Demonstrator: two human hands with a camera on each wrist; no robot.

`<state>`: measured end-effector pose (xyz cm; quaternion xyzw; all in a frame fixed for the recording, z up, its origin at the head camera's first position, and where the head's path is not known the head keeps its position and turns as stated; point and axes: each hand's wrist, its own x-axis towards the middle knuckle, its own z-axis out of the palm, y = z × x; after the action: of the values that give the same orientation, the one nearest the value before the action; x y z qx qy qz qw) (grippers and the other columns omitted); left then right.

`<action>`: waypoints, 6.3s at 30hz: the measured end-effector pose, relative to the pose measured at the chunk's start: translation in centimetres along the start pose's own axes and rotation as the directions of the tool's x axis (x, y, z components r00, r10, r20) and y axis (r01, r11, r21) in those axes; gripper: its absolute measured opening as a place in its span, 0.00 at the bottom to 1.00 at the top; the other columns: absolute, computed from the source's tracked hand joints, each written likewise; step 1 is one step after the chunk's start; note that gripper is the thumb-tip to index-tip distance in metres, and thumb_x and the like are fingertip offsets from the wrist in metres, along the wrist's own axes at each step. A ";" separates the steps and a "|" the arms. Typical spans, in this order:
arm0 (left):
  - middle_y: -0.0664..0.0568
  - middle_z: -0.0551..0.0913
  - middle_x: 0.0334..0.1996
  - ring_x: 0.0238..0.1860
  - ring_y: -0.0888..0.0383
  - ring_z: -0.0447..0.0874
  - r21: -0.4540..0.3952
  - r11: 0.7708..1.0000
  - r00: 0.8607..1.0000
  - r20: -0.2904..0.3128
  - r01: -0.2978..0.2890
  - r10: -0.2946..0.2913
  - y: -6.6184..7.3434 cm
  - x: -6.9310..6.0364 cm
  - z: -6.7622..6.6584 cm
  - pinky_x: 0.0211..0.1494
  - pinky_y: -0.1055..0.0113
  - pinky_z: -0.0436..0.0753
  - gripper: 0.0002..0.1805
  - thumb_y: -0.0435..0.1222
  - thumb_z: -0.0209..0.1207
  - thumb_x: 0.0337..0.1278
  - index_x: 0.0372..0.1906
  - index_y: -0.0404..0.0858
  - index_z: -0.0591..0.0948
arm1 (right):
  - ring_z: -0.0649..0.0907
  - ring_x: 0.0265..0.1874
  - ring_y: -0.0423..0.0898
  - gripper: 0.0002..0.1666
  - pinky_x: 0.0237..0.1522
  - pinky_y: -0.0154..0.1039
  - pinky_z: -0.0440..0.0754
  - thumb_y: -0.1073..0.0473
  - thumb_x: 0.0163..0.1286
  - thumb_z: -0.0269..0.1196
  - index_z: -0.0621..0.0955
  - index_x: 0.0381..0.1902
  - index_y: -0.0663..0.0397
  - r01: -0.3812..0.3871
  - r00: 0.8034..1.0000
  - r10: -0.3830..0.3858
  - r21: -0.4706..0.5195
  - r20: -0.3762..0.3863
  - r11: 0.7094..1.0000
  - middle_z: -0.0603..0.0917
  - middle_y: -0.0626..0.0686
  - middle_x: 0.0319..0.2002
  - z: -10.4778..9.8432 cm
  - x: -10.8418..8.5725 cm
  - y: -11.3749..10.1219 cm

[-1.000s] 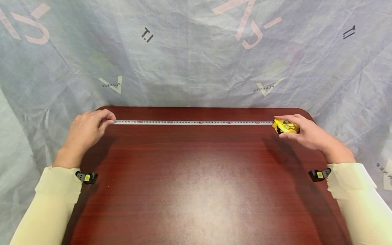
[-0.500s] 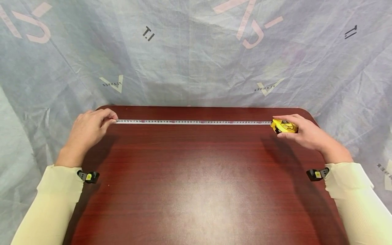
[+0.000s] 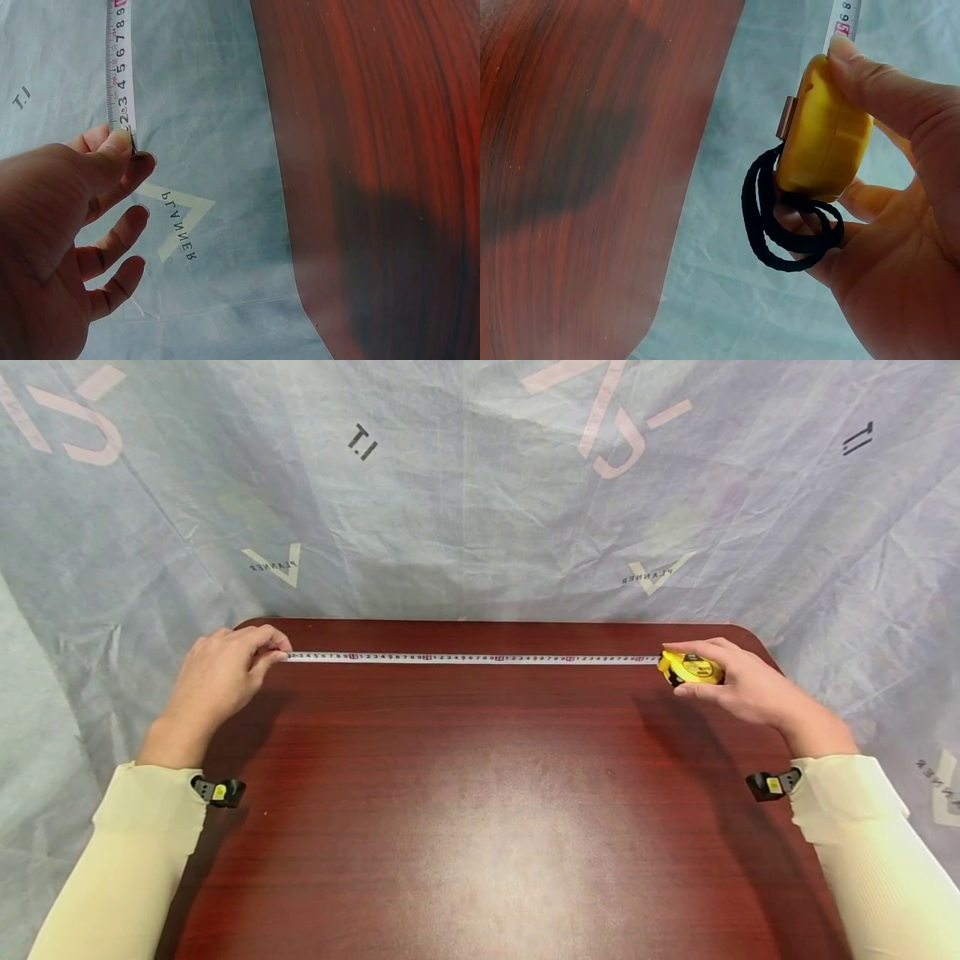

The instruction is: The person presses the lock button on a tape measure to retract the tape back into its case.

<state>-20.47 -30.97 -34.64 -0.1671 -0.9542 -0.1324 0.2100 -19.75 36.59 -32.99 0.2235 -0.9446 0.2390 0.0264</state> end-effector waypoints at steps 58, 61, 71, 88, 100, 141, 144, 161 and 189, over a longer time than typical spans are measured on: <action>0.50 0.88 0.40 0.42 0.39 0.80 -0.020 1.000 1.000 0.019 -0.012 0.012 1.2 0.5 0.9 0.45 0.39 0.71 0.05 0.36 0.68 0.66 0.41 0.48 0.83 | 0.76 0.53 0.53 0.37 0.50 0.49 0.71 0.59 0.66 0.75 0.76 0.72 0.46 -0.034 0.998 0.032 0.035 0.049 0.999 0.76 0.61 0.60 1.8 1.4 -1.2; 0.50 0.88 0.40 0.42 0.39 0.80 -0.019 1.000 1.000 0.018 -0.014 0.014 1.3 0.5 1.0 0.45 0.39 0.71 0.05 0.37 0.68 0.66 0.41 0.48 0.83 | 0.76 0.54 0.53 0.37 0.51 0.51 0.72 0.58 0.66 0.75 0.76 0.72 0.46 -0.031 0.998 0.029 0.032 0.055 0.999 0.76 0.61 0.59 1.9 1.5 -1.2; 0.50 0.89 0.40 0.41 0.39 0.80 -0.014 0.999 0.999 0.008 -0.030 0.031 1.5 0.6 1.2 0.44 0.41 0.72 0.05 0.36 0.68 0.65 0.41 0.48 0.83 | 0.77 0.53 0.54 0.37 0.51 0.53 0.73 0.58 0.66 0.74 0.76 0.72 0.46 -0.034 0.998 0.032 0.033 0.062 0.999 0.75 0.61 0.60 2.1 1.7 -1.5; 0.50 0.89 0.38 0.37 0.39 0.80 -0.004 0.998 0.998 0.007 -0.061 0.061 1.8 0.8 1.7 0.42 0.41 0.72 0.06 0.35 0.69 0.64 0.41 0.47 0.83 | 0.76 0.52 0.55 0.37 0.51 0.54 0.73 0.58 0.66 0.74 0.76 0.72 0.48 -0.002 0.998 -0.001 0.043 0.064 0.999 0.75 0.62 0.59 2.4 2.2 -1.9; 0.50 0.89 0.38 0.39 0.39 0.80 -0.013 0.998 0.998 0.013 -0.055 0.055 2.2 0.8 1.9 0.43 0.42 0.73 0.06 0.35 0.69 0.64 0.41 0.47 0.83 | 0.76 0.52 0.55 0.37 0.51 0.54 0.73 0.58 0.66 0.74 0.76 0.72 0.47 -0.001 0.997 -0.003 0.057 0.072 0.998 0.74 0.61 0.59 2.9 2.6 -1.9; 0.52 0.89 0.40 0.41 0.41 0.79 -0.021 0.999 0.998 0.035 -0.043 0.044 2.5 0.9 2.6 0.43 0.43 0.71 0.06 0.36 0.68 0.66 0.42 0.49 0.82 | 0.76 0.52 0.55 0.36 0.51 0.55 0.74 0.55 0.67 0.74 0.76 0.72 0.48 0.038 0.996 -0.044 0.075 0.079 0.996 0.75 0.62 0.58 3.5 3.1 -3.1; 0.52 0.89 0.40 0.41 0.40 0.79 -0.021 0.999 0.999 0.037 -0.039 0.040 2.5 0.9 2.6 0.44 0.42 0.71 0.06 0.36 0.68 0.66 0.42 0.49 0.82 | 0.76 0.52 0.55 0.36 0.52 0.56 0.74 0.55 0.67 0.74 0.76 0.72 0.48 0.042 0.996 -0.049 0.083 0.079 0.996 0.74 0.62 0.58 3.5 3.2 -3.2; 0.52 0.89 0.40 0.40 0.41 0.79 -0.030 0.998 0.998 0.030 -0.050 0.051 2.9 1.0 2.8 0.42 0.43 0.71 0.05 0.37 0.67 0.66 0.41 0.49 0.82 | 0.76 0.52 0.54 0.36 0.51 0.55 0.75 0.55 0.67 0.74 0.76 0.72 0.48 0.045 0.995 -0.053 0.090 0.086 0.995 0.75 0.61 0.57 3.9 3.3 -3.6; 0.51 0.89 0.41 0.43 0.40 0.80 -0.048 0.997 0.997 0.032 -0.062 0.064 3.7 1.2 3.1 0.45 0.42 0.72 0.05 0.36 0.68 0.66 0.42 0.48 0.83 | 0.76 0.51 0.53 0.36 0.51 0.54 0.76 0.53 0.68 0.74 0.76 0.72 0.45 0.032 0.994 -0.043 0.109 0.100 0.994 0.74 0.60 0.58 4.5 3.6 -4.0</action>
<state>-21.22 -26.26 -36.15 -0.2042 -0.9485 -0.1450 0.1940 -20.99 29.89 -34.70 0.2540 -0.9262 0.2769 -0.0295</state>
